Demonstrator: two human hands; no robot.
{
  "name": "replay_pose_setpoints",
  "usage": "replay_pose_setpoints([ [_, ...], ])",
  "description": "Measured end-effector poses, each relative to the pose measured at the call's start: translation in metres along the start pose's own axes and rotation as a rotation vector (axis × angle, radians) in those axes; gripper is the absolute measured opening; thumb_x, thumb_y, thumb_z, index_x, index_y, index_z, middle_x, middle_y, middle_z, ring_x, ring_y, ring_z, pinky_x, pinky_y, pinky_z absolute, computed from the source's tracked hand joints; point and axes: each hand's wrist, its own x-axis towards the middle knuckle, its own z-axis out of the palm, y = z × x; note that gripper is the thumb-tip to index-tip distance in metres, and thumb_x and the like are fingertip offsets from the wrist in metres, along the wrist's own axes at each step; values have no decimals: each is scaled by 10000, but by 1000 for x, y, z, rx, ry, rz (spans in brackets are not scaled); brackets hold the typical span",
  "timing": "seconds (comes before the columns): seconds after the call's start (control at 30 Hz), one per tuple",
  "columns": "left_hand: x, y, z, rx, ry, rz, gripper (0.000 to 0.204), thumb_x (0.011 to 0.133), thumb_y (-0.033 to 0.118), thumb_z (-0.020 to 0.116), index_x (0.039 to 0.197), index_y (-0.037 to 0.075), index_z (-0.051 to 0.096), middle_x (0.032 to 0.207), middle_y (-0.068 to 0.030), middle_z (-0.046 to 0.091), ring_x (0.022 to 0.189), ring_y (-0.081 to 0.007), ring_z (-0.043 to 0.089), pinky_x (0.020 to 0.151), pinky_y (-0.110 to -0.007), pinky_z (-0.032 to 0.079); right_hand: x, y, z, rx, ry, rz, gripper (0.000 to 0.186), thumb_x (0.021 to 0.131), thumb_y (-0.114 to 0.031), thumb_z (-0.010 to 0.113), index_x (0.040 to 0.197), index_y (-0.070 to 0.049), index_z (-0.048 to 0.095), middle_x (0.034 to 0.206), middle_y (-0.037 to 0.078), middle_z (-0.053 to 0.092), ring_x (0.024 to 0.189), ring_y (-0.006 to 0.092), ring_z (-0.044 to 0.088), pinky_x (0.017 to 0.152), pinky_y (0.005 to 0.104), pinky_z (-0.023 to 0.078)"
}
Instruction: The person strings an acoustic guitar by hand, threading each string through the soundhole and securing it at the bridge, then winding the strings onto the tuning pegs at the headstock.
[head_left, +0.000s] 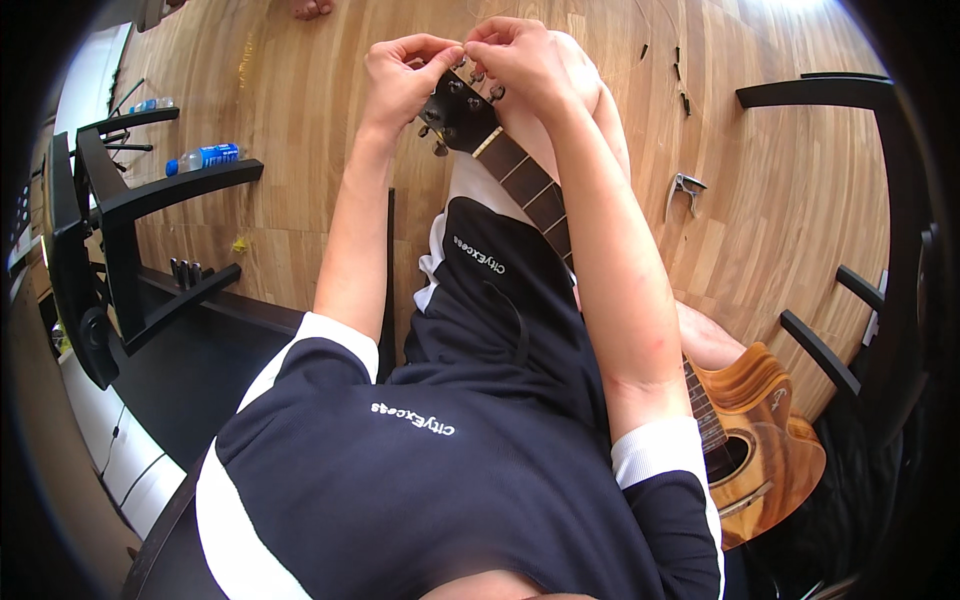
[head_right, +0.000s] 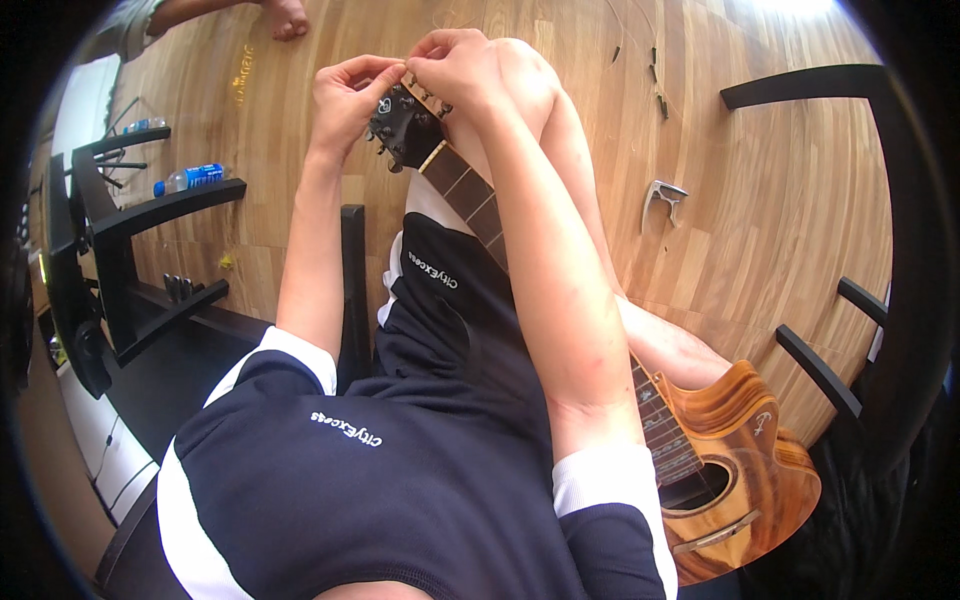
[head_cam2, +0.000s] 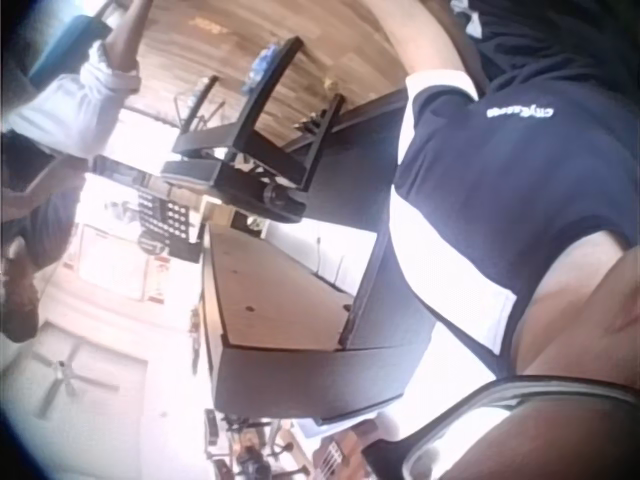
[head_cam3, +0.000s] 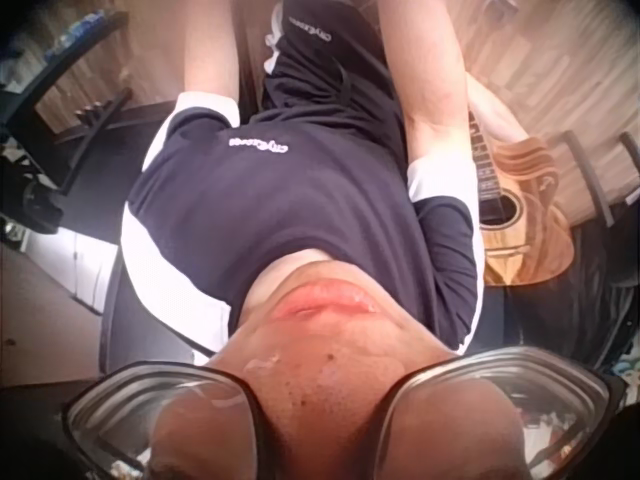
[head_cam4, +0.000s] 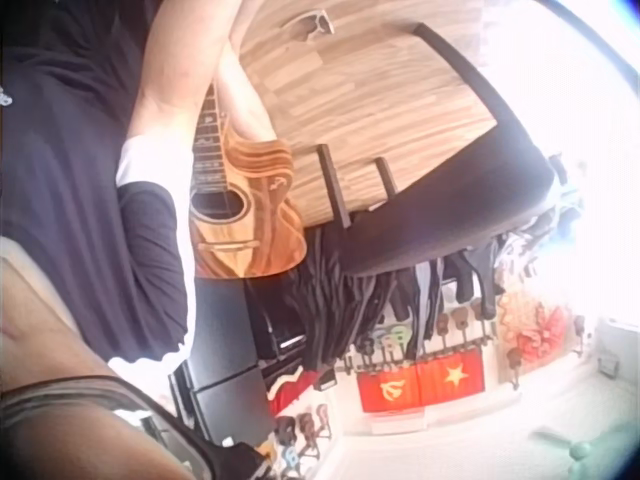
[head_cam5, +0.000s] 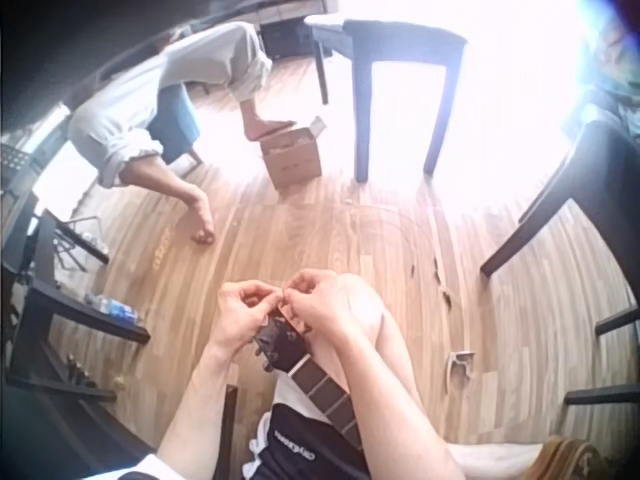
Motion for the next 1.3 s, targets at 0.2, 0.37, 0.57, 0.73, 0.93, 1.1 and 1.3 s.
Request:
replay_pose_setpoints([
  [0.2,-1,1,11,42,24,80,164,884,89,739,1003,-24,741,843,-31,724,741,-46,642,661,-171,500,13,11,4,371,-27,49,159,829,-149,682,904,-17,728,763,42,692,695,108,637,647,270,527],
  [0.37,3,3,21,-62,36,-2,206,877,135,755,1018,-15,741,843,-29,719,740,-51,624,627,-174,477,3,-18,-15,290,-66,269,166,820,-186,612,918,-64,667,775,83,679,650,197,646,595,332,508],
  [0.57,13,11,29,-315,-150,-296,246,916,179,709,1066,-16,709,906,-34,702,687,-45,557,547,-173,415,-18,-36,-29,101,-8,147,228,906,-261,540,937,-73,666,788,60,666,701,153,625,604,304,482],
  [0.73,20,17,32,-654,-304,-512,200,953,186,649,1059,17,670,945,-17,667,702,-41,529,520,-171,385,-8,-20,-21,140,72,35,279,942,-297,516,964,-76,685,790,53,672,766,151,625,652,316,478],
  [0.93,20,32,38,-783,-308,-572,118,947,145,646,1016,51,659,901,-2,659,702,-46,565,542,-177,411,5,-2,-7,751,48,152,122,880,-123,628,931,-24,676,817,18,637,746,96,570,688,243,469],
  [1.1,16,31,34,-690,-181,-581,148,932,161,666,1019,41,670,883,4,660,671,-34,538,551,-172,419,6,4,-15,808,-27,118,126,938,-156,616,1002,-60,665,914,-13,613,874,76,532,724,233,429],
  [1.3,15,27,18,-663,-85,-564,117,889,131,682,930,21,682,812,-2,645,614,-44,506,520,-181,397,5,-1,-11,21,172,-106,118,871,-130,624,914,-26,659,846,60,644,757,200,614,674,340,492],
])
